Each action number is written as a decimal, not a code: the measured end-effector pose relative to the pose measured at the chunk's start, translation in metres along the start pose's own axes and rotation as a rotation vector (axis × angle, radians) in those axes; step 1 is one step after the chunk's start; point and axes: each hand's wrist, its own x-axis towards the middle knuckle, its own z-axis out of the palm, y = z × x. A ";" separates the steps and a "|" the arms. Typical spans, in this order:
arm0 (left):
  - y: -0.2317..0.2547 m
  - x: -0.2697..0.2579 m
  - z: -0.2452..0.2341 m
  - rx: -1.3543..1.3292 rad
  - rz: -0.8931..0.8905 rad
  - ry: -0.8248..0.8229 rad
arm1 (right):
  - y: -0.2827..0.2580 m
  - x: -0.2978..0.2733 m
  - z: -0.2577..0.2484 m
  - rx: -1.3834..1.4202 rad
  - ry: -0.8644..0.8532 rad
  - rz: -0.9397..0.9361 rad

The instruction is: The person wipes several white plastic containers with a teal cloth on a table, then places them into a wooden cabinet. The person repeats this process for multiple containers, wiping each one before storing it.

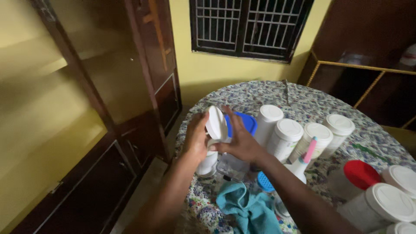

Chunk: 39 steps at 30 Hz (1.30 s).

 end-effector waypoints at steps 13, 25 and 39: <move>-0.141 0.043 -0.228 0.332 0.139 0.303 | 0.068 0.048 0.109 -0.467 -0.371 0.030; -0.051 -0.035 -0.138 0.795 0.094 0.201 | 0.015 0.049 0.091 -0.275 -0.378 0.529; 0.059 -0.074 0.050 0.991 0.961 -0.342 | -0.106 0.016 -0.113 -0.252 -0.086 -0.103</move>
